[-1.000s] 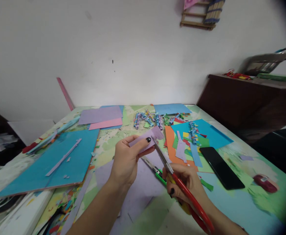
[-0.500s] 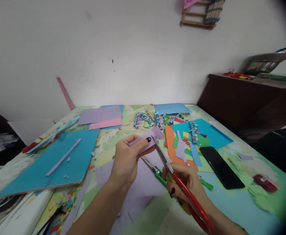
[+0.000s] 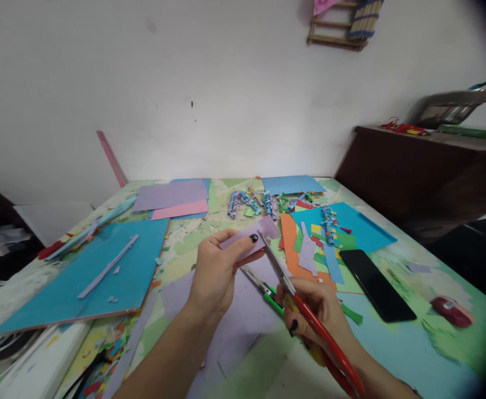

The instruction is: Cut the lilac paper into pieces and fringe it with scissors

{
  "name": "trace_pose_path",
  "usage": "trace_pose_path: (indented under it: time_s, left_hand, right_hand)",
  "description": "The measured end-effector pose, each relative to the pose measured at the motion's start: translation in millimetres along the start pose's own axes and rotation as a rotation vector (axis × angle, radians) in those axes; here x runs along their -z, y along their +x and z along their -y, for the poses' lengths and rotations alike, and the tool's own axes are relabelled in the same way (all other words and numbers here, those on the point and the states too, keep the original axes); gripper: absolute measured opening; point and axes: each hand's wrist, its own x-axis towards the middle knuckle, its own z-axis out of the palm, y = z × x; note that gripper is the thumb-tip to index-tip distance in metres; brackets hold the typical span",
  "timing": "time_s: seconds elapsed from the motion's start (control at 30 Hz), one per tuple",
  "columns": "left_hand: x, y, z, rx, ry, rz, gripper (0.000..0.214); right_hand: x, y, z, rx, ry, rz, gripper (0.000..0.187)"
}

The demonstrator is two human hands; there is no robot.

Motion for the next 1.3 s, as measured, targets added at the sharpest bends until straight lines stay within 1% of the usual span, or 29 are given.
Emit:
trace_pose_path:
  time_s: [0.37,0.53,0.67,0.87,1.3]
  left_hand:
    - [0.0,0.2,-0.1,-0.003,-0.013,0.002,0.012]
    - [0.0,0.8,0.9,-0.005,-0.030,-0.007,0.013]
    - [-0.5,0.2,1.5,-0.002,-0.029,-0.017,0.013]
    - [-0.4,0.2,0.8,-0.006,-0.026,-0.013,0.013]
    - [-0.4,0.7,1.9,-0.008,-0.031,-0.016,0.014]
  right_hand:
    - [0.0,-1.2,-2.1,0.034,-0.009,-0.002,0.049]
    - [-0.2,-1.3,-1.0,-0.004,-0.004,-0.008,0.052]
    - [-0.4,-0.7,0.9,0.017,-0.018,0.003,0.049]
    - [-1.1,-0.4,2.0,-0.008,0.005,0.004,0.049]
    - [-1.5,0.1,4.6,0.011,-0.034,0.000,0.047]
